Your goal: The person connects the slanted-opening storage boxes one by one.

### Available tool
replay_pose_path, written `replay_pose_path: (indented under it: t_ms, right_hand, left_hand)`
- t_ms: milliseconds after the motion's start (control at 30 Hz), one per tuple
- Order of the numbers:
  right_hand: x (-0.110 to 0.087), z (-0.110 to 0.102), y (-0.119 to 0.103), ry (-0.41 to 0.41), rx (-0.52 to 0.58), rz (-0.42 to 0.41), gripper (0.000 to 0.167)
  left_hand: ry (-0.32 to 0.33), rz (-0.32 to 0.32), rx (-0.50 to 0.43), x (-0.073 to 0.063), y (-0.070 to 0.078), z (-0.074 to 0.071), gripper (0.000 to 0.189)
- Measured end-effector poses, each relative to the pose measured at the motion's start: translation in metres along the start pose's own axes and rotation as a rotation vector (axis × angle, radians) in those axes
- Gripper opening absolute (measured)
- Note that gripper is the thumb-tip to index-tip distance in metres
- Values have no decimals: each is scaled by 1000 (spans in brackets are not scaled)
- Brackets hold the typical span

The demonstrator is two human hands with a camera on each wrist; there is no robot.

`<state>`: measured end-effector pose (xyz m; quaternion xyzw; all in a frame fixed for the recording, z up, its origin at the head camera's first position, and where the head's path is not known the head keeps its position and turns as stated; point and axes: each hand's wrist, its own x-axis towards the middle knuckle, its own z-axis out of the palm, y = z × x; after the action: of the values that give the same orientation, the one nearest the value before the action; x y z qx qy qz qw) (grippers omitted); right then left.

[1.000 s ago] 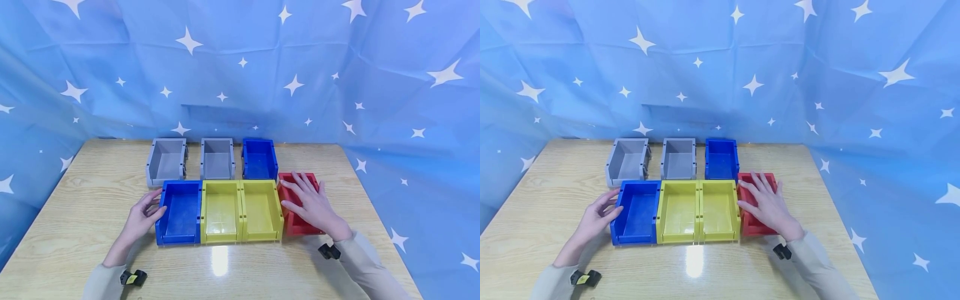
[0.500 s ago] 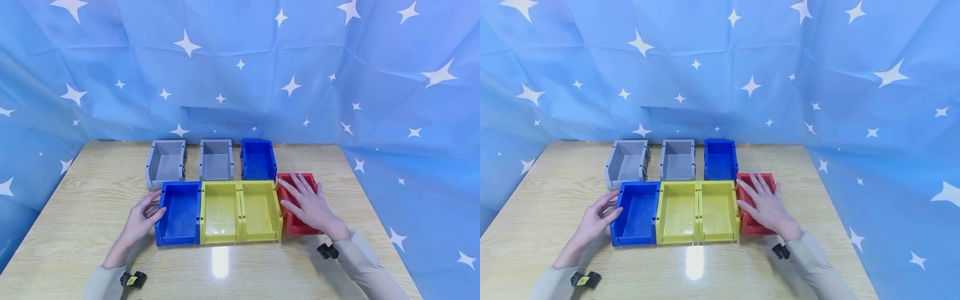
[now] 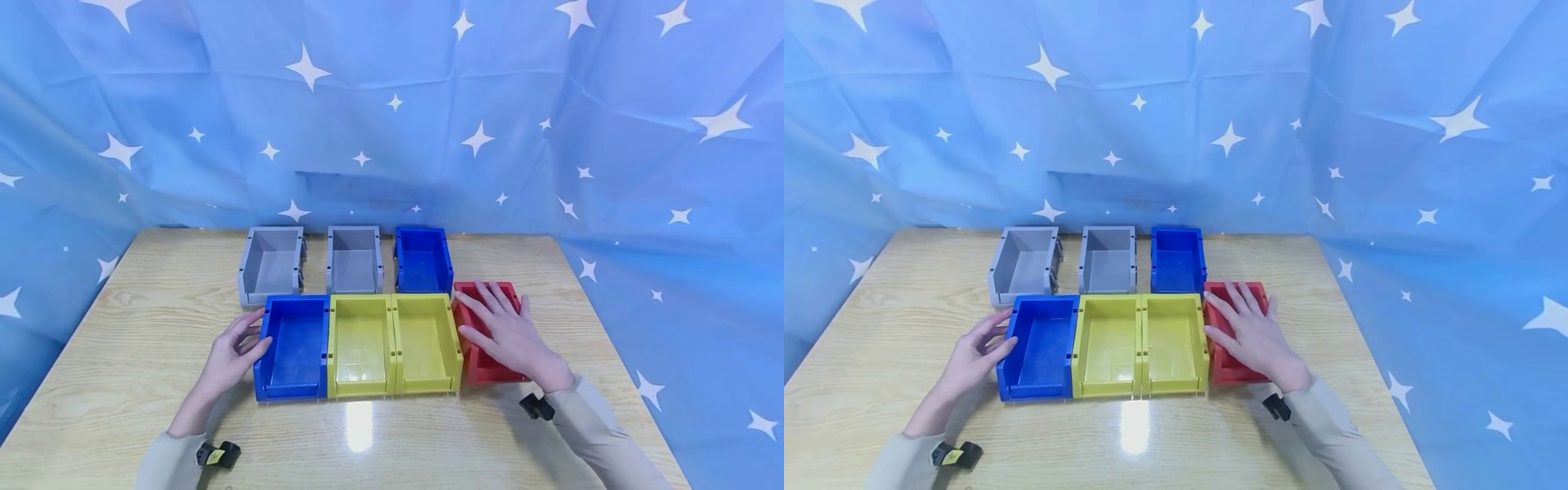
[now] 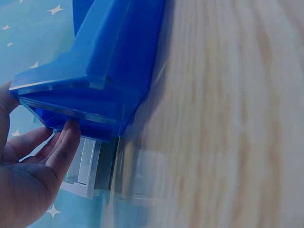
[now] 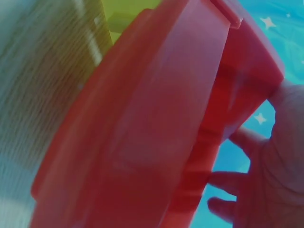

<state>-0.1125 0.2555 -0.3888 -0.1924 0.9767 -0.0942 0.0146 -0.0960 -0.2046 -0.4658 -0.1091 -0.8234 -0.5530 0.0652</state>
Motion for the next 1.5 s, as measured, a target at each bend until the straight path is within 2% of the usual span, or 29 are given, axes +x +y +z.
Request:
replay_pose_path:
  t_ms: [333, 567, 767, 900, 1300, 1500]
  right_hand:
    - [-2, 0, 0, -28, -41, 28, 62]
    - [-1, 2, 1, -15, -91, 7, 62]
    - [-4, 12, 2, -19, -74, 11, 63]
    - [-3, 16, 3, 15, -72, 9, 63]
    - [1, 17, 6, 26, -57, 15, 63]
    - [-2, 24, 5, 29, -31, 4, 62]
  left_hand:
    - [-5, 9, 14, 2, -4, 0, 45]
    - [-2, 4, 4, 2, -5, 0, 46]
    - [-5, 7, 3, 2, -2, 0, 46]
    - [-4, -2, 0, 2, 0, 0, 47]
    - [-10, 8, 6, 9, 3, 0, 48]
    - [-12, 2, 29, 2, 3, -1, 48]
